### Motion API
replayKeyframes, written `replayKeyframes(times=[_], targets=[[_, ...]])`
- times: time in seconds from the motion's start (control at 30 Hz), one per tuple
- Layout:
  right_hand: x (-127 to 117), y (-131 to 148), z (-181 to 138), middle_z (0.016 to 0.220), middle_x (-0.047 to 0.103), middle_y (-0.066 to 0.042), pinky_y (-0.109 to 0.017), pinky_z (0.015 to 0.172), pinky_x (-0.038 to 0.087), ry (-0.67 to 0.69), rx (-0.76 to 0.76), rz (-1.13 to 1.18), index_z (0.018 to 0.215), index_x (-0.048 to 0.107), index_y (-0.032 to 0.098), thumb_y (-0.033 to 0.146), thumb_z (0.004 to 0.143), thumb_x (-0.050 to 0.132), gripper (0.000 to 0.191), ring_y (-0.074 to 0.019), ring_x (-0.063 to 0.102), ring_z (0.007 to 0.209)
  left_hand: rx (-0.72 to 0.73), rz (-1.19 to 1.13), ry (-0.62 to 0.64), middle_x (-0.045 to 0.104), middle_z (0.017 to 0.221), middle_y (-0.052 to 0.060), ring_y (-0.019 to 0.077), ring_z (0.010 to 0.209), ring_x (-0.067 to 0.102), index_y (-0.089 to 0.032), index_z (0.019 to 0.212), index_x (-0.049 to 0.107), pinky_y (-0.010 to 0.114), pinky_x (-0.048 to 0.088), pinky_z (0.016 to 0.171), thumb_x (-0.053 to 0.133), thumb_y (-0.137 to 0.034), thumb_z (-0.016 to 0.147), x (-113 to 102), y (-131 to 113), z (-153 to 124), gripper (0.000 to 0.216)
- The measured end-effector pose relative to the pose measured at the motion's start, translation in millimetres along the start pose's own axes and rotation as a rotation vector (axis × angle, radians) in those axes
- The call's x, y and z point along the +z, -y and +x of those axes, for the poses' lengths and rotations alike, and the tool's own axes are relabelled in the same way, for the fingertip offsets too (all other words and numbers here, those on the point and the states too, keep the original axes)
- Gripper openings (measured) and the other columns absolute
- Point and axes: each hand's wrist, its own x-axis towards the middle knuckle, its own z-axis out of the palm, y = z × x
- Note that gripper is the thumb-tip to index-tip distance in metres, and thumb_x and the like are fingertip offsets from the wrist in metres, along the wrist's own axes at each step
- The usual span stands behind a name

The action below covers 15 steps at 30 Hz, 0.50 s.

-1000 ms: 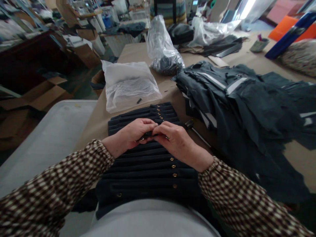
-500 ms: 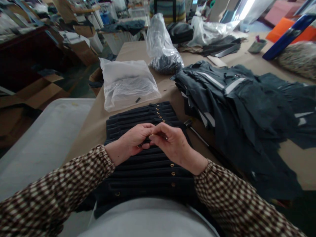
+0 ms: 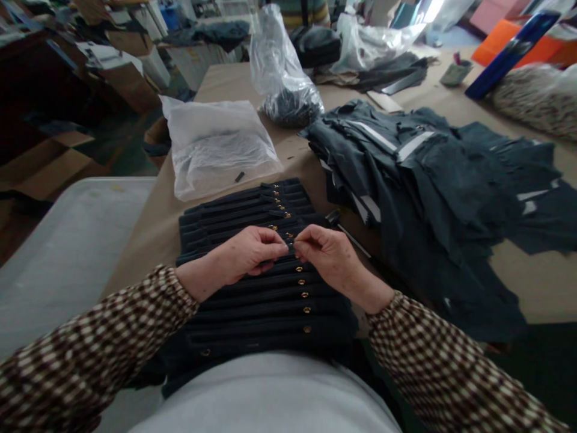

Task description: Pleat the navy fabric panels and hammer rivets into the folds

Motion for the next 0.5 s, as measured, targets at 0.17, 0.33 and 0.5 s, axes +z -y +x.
replayKeyframes(times=[0.17,0.33,0.5], targets=[[-2.1,-9.0,-0.8,0.076,0.069,0.001,-0.023,0.063,0.045,0.08,0.0,-0.184,0.083,0.069,0.019,0.022,0.083,0.059,0.01,-0.0124,0.062,0.068,0.259,0.483,-0.052,0.053,0.056,-0.004,0.0092,0.054,0.047,-0.016,0.066,0.063,0.023,0.034,0.051,0.06,-0.03,0.076,-5.8,0.5,9.4,0.018],[-2.1,-20.2,-2.2,0.086,0.072,0.0,-0.025,0.071,0.046,0.159,-0.042,-0.309,0.089,0.07,0.021,0.017,0.085,0.055,0.016,-0.0138,0.064,0.076,0.295,0.713,-0.022,0.057,0.06,-0.002,0.0115,0.058,0.049,-0.016,0.066,0.065,0.025,0.034,0.055,0.057,-0.027,0.076,-3.7,-2.4,17.2,0.017],[-1.5,-23.5,0.7,0.082,0.071,0.001,-0.023,0.068,0.044,0.187,-0.041,-0.348,0.087,0.069,0.021,0.014,0.083,0.053,0.018,-0.0129,0.063,0.073,0.31,0.8,-0.019,0.055,0.057,-0.002,0.0112,0.055,0.047,-0.016,0.064,0.064,0.025,0.032,0.052,0.055,-0.025,0.076,0.3,-4.8,18.5,0.018]])
